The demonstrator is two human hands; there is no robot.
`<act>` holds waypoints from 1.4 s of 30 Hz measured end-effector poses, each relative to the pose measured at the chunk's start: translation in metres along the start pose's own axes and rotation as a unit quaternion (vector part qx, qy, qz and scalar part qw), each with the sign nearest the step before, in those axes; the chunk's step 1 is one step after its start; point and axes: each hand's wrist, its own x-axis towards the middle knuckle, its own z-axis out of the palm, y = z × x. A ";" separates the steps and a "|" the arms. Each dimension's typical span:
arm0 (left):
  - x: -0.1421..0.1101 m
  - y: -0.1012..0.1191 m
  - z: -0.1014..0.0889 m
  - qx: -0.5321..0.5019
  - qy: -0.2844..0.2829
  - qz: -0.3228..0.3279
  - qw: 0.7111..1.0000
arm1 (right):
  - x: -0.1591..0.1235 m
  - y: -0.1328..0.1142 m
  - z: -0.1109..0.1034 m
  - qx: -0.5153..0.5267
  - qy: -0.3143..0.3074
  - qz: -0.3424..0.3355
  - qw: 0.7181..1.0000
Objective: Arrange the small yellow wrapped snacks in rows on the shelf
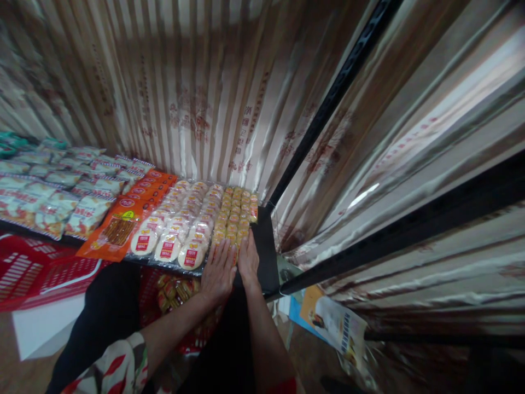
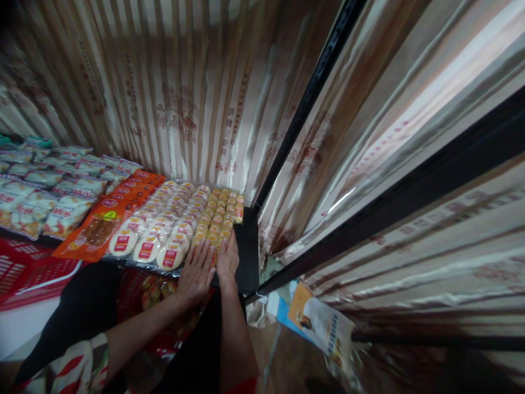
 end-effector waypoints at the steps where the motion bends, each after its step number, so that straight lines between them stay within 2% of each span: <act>1: 0.000 0.000 -0.001 0.000 -0.002 -0.003 1.000 | 0.000 -0.001 -0.001 -0.002 0.001 0.006 1.000; 7: 0.000 -0.002 0.001 -0.004 0.021 0.019 1.000 | -0.002 -0.003 0.000 -0.028 -0.002 0.014 1.000; 12: 0.000 -0.001 0.004 -0.004 0.012 0.019 1.000 | -0.001 -0.002 0.002 -0.042 -0.003 0.002 0.999; 16: -0.001 -0.001 -0.001 -0.018 0.015 0.007 1.000 | -0.005 -0.004 -0.001 -0.022 0.042 0.012 0.999; 19: -0.005 0.000 -0.004 -0.030 0.017 0.020 0.999 | -0.013 -0.006 -0.003 -0.008 0.081 0.011 0.997; 22: -0.014 0.002 -0.006 -0.030 0.005 0.034 0.999 | -0.023 -0.006 -0.004 0.003 0.094 0.026 0.995; 30: -0.036 0.008 -0.007 -0.022 -0.015 0.036 0.999 | -0.038 0.002 -0.002 -0.018 0.088 0.011 0.996; 36: -0.031 0.001 -0.006 -0.034 -0.008 0.050 0.998 | -0.035 0.007 0.002 -0.067 0.055 -0.011 0.996; 42: -0.031 -0.001 -0.009 -0.037 -0.003 0.053 0.998 | -0.035 0.007 0.003 -0.043 0.087 -0.019 0.995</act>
